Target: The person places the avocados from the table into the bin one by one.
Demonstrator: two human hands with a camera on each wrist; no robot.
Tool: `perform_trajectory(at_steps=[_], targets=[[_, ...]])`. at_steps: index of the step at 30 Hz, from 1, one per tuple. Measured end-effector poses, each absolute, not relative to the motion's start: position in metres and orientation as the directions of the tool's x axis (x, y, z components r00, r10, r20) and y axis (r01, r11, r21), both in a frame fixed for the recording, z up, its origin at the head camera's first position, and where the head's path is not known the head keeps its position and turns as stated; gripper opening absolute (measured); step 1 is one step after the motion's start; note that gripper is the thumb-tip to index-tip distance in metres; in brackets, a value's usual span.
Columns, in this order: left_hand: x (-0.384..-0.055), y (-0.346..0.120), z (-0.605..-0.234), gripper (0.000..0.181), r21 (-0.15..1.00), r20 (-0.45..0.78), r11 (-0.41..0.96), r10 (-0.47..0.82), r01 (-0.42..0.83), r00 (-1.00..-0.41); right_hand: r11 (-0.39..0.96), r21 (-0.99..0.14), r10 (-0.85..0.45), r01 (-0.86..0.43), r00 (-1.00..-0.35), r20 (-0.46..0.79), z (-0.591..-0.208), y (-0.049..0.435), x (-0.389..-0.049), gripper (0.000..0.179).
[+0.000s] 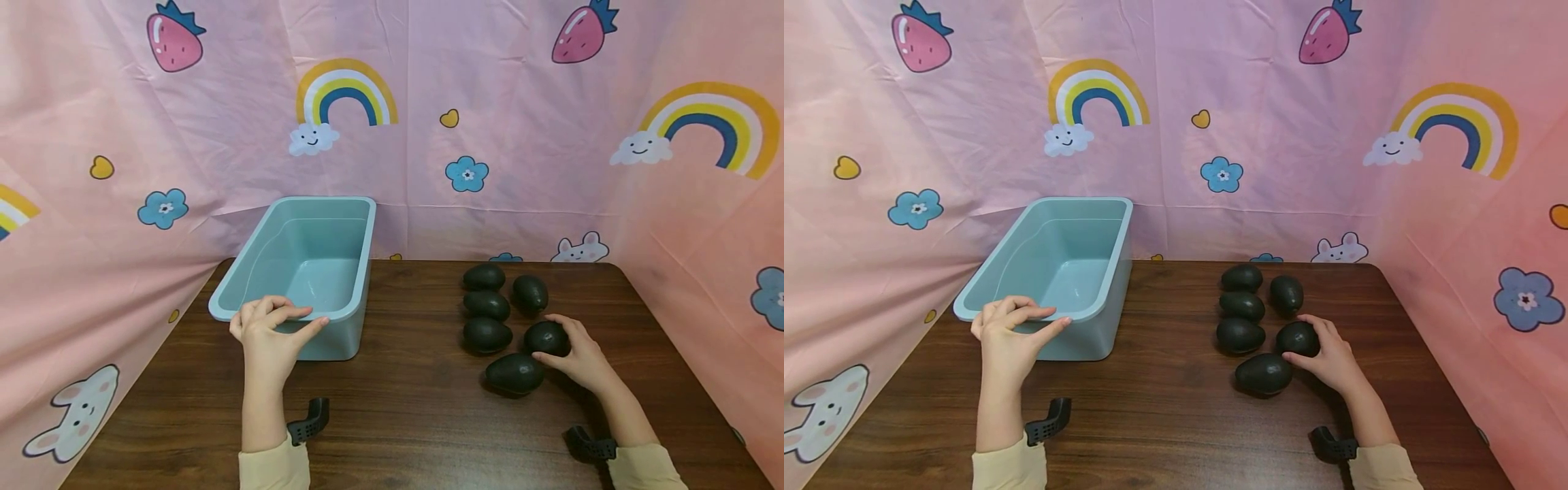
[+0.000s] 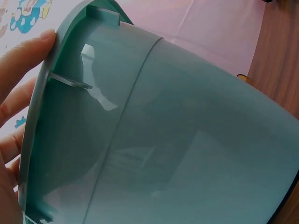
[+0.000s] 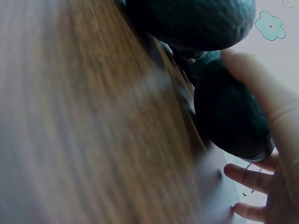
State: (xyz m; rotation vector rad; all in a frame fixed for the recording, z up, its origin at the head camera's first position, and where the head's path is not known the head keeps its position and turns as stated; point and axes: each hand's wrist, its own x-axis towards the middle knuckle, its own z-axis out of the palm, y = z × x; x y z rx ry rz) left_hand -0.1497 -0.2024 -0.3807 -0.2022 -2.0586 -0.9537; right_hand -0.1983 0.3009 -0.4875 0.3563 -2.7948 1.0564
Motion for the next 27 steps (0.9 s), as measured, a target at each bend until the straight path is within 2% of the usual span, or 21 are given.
perform_trajectory(at_steps=[27], targets=[[-0.1509, -0.2019, -0.3809, 0.022, 0.578, 0.736, 0.685, -0.205, 0.443, -0.645, 0.736, -0.614, -0.156, -0.284, -0.955, 0.253, -0.4856, 0.3004, -0.1985, 0.077]])
